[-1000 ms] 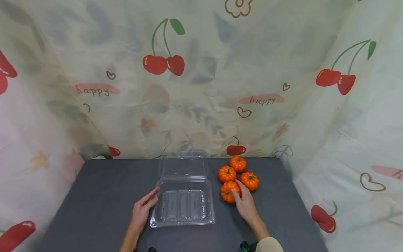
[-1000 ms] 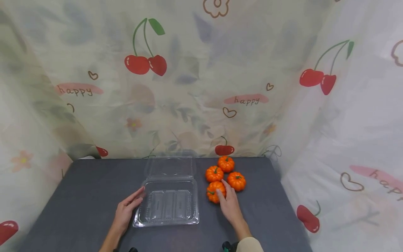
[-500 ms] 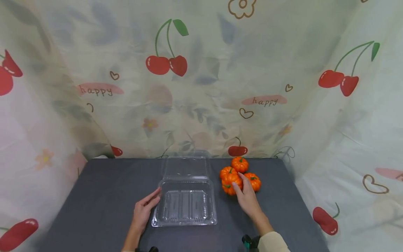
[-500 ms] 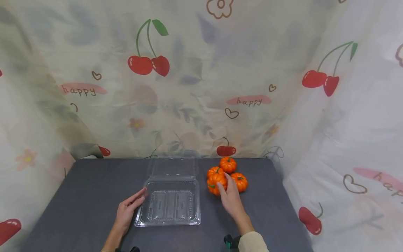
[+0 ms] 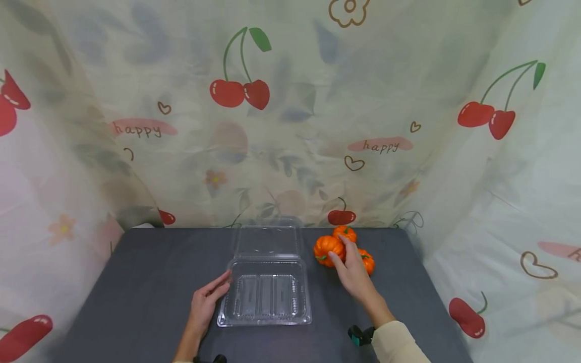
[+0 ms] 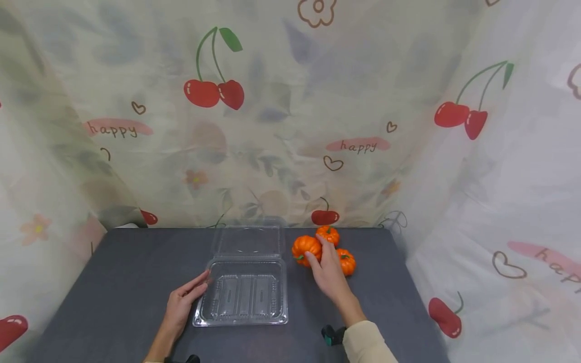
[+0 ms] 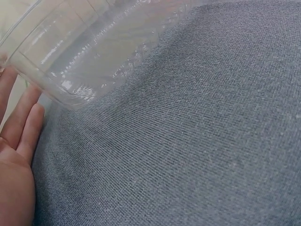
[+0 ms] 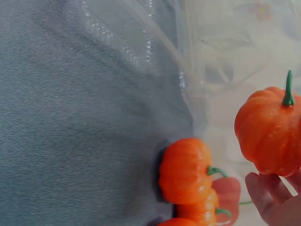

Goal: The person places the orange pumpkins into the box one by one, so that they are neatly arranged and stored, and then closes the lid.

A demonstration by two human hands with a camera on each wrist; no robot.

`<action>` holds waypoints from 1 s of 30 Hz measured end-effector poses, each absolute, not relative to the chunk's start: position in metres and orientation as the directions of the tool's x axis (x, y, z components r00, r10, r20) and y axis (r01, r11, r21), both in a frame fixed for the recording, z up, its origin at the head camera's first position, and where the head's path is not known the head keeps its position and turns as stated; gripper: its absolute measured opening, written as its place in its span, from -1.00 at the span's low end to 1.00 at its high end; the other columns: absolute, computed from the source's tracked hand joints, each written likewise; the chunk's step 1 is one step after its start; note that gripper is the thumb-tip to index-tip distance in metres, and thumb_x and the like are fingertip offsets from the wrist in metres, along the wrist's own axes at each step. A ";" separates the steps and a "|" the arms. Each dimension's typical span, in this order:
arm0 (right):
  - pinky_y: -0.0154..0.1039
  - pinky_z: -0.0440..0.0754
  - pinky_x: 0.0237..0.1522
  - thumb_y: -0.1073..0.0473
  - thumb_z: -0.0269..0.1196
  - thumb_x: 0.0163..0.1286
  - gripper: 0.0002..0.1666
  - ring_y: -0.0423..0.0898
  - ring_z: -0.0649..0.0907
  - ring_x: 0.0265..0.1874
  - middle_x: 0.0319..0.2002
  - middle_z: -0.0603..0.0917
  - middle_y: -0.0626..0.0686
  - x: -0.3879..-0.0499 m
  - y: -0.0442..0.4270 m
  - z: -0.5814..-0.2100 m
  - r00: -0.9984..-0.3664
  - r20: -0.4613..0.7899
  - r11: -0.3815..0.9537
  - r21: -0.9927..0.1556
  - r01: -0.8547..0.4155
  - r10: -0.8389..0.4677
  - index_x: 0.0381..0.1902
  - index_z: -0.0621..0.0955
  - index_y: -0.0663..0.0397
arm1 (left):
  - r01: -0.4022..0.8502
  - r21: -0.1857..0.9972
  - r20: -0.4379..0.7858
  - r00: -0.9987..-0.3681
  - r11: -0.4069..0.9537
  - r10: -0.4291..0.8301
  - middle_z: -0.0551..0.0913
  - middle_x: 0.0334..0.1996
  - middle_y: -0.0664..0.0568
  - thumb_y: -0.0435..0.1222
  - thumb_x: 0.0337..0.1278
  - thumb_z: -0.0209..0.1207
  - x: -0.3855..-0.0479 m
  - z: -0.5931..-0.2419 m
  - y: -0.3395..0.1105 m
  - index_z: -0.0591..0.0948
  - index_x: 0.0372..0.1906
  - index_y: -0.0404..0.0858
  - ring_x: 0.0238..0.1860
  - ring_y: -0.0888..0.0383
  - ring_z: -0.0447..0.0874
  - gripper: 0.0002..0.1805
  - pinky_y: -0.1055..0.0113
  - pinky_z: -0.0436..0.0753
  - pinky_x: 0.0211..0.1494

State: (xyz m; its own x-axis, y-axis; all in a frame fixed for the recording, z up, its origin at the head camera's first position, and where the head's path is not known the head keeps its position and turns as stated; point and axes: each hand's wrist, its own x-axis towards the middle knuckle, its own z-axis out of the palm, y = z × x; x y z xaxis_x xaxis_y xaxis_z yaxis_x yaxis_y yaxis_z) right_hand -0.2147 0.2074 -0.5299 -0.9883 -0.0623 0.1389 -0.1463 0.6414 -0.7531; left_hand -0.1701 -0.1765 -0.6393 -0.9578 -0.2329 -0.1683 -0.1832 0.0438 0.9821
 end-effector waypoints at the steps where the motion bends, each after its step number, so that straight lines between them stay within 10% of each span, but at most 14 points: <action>1: 0.26 0.37 0.46 -0.15 0.13 0.57 -0.21 0.20 0.41 0.42 0.47 0.34 0.20 -0.215 0.206 -0.528 -0.984 0.157 0.648 -0.743 -0.170 -0.080 0.57 0.19 0.05 | -0.179 0.983 -0.164 -0.958 0.042 -0.236 0.75 0.13 0.07 -0.17 0.18 0.41 -0.170 -0.639 -0.177 0.68 0.23 -0.09 -0.02 0.58 0.70 -0.52 0.76 0.51 0.07; 30: 0.07 0.59 0.28 0.04 0.43 0.31 -0.26 0.09 0.52 0.23 0.24 0.53 0.13 -0.212 0.173 -0.530 -0.864 0.366 0.694 -0.521 -0.498 -0.345 0.38 0.46 0.13 | -0.191 0.981 -0.177 -0.955 0.040 -0.238 0.75 0.13 0.12 -0.20 0.20 0.40 -0.170 -0.636 -0.176 0.69 0.22 -0.07 -0.01 0.59 0.68 -0.55 0.78 0.49 0.07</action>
State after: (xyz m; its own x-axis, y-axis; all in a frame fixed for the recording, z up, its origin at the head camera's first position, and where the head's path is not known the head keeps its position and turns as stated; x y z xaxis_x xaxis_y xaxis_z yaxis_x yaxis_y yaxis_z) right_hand -0.2118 0.1728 -0.5296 -0.8643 -0.3453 0.3657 -0.4976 0.6937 -0.5208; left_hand -0.1696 -0.1764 -0.6360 -0.9552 -0.2376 -0.1766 -0.1911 0.0395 0.9808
